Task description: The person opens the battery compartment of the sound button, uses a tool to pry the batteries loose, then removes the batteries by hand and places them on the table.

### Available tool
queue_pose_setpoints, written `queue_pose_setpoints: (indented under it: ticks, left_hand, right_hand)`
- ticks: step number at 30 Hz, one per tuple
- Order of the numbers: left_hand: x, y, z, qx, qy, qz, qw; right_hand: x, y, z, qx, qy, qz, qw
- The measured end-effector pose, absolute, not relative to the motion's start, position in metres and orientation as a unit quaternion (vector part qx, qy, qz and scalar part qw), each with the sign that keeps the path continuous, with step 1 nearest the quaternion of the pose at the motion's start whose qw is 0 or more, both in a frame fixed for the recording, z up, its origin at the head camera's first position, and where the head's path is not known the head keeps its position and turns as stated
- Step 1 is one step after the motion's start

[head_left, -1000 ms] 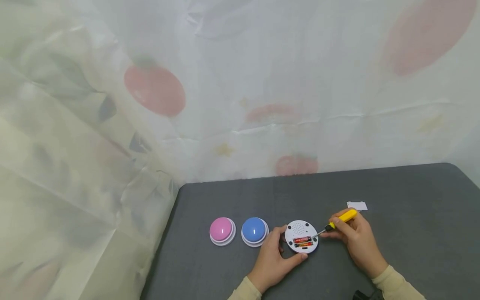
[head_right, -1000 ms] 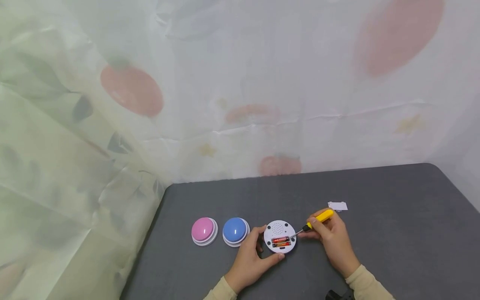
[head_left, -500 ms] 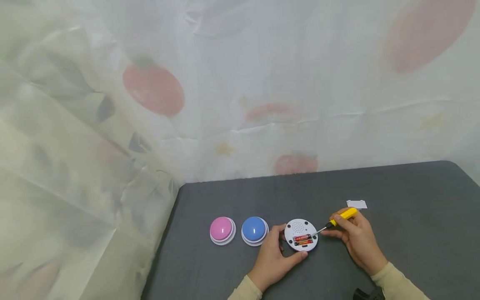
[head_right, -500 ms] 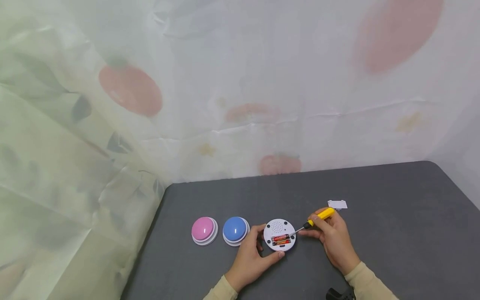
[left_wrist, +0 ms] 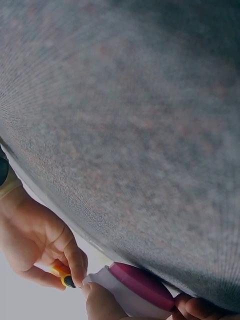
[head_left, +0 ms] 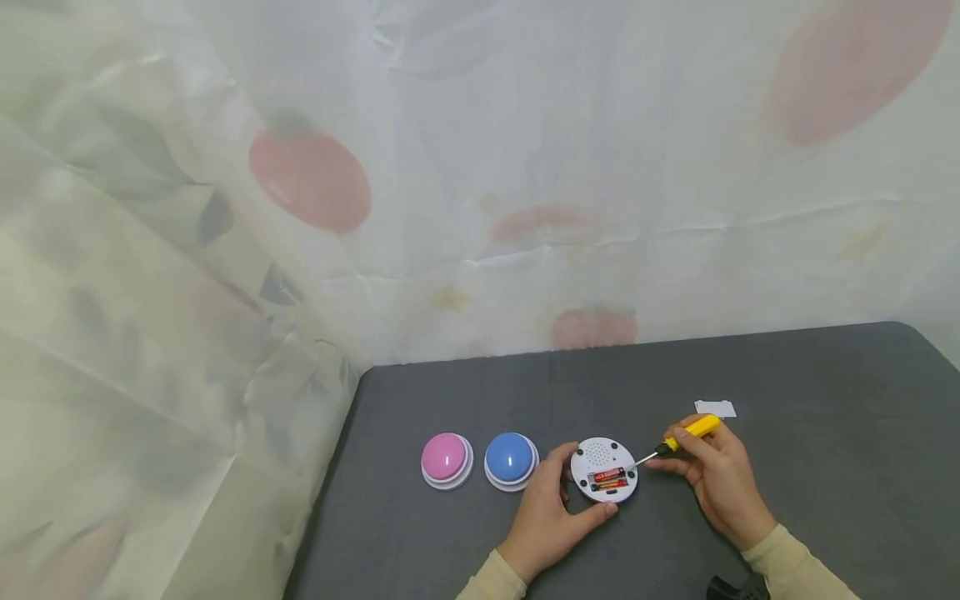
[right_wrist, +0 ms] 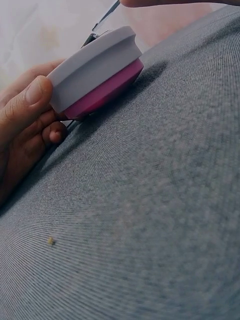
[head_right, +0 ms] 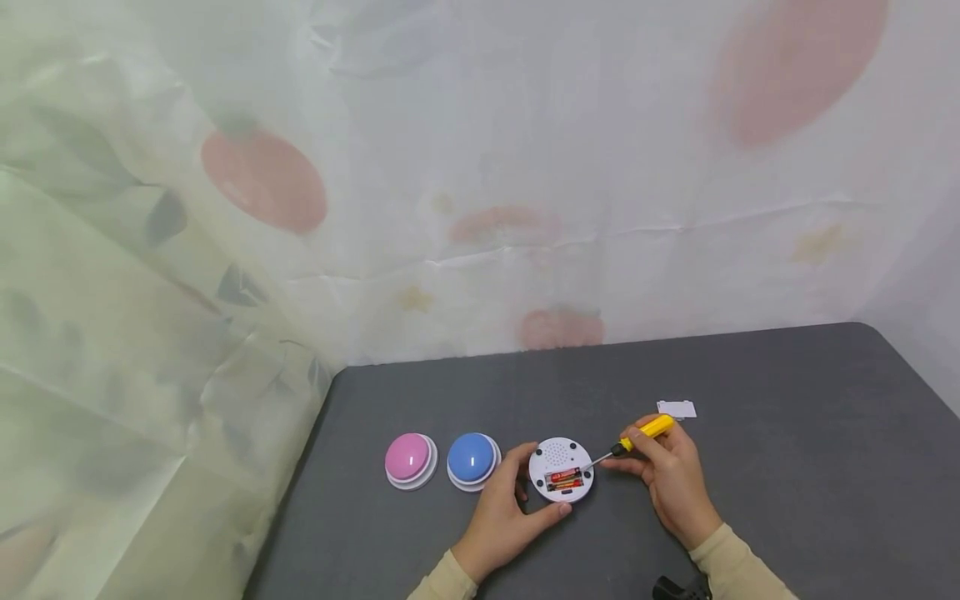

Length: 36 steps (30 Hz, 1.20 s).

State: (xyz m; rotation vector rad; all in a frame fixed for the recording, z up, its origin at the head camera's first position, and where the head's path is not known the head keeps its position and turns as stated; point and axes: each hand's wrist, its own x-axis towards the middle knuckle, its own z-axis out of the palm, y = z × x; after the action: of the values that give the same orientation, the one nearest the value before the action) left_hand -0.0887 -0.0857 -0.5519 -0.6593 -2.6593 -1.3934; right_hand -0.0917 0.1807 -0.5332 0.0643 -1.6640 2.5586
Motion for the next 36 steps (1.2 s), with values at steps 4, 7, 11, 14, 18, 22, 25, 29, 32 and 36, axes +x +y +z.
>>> queue_pose_setpoints:
  ticks: [4, 7, 11, 14, 18, 22, 25, 29, 32, 36]
  left_hand:
    - [-0.089, -0.086, -0.5512, -0.215, -0.866, -0.449, 0.034]
    - [-0.0887, -0.0863, -0.5508, -0.21, -0.866, -0.452, 0.029]
    - [-0.0873, -0.086, -0.5509, -0.2, -0.867, -0.455, 0.025]
    - [-0.086, -0.085, -0.5515, -0.193, -0.865, -0.463, 0.032]
    - [-0.0863, -0.0836, -0.5536, -0.196, -0.856, -0.474, 0.067]
    - [-0.0879, -0.0833, -0.5558, -0.212, -0.845, -0.481, 0.096]
    - [-0.0885, -0.0839, -0.5563, -0.228, -0.84, -0.481, 0.104]
    - [-0.0876, -0.0855, -0.5549, -0.234, -0.844, -0.475, 0.085]
    - [-0.086, -0.0869, -0.5539, -0.241, -0.844, -0.475, 0.065]
    - [-0.0854, -0.0888, -0.5551, -0.282, -0.836, -0.465, 0.072]
  right_hand:
    - [-0.0922, 0.1806, -0.533, 0.016, -0.548, 0.835, 0.045]
    - [-0.093, 0.1806, -0.5335, 0.018, -0.548, 0.835, 0.045]
    - [-0.0937, 0.1809, -0.5348, 0.024, -0.54, 0.84, 0.051]
    - [-0.0935, 0.1809, -0.5362, 0.028, -0.531, 0.845, 0.058]
    - [-0.0932, 0.181, -0.5381, 0.03, -0.52, 0.851, 0.062]
    - [-0.0926, 0.1814, -0.5391, 0.028, -0.515, 0.854, 0.065]
    - [-0.0923, 0.1818, -0.5394, 0.028, -0.521, 0.851, 0.065]
    - [-0.0929, 0.1818, -0.5389, 0.028, -0.531, 0.844, 0.067]
    - [-0.0931, 0.1814, -0.5387, 0.029, -0.533, 0.842, 0.072]
    - [-0.093, 0.1806, -0.5392, 0.031, -0.523, 0.848, 0.081]
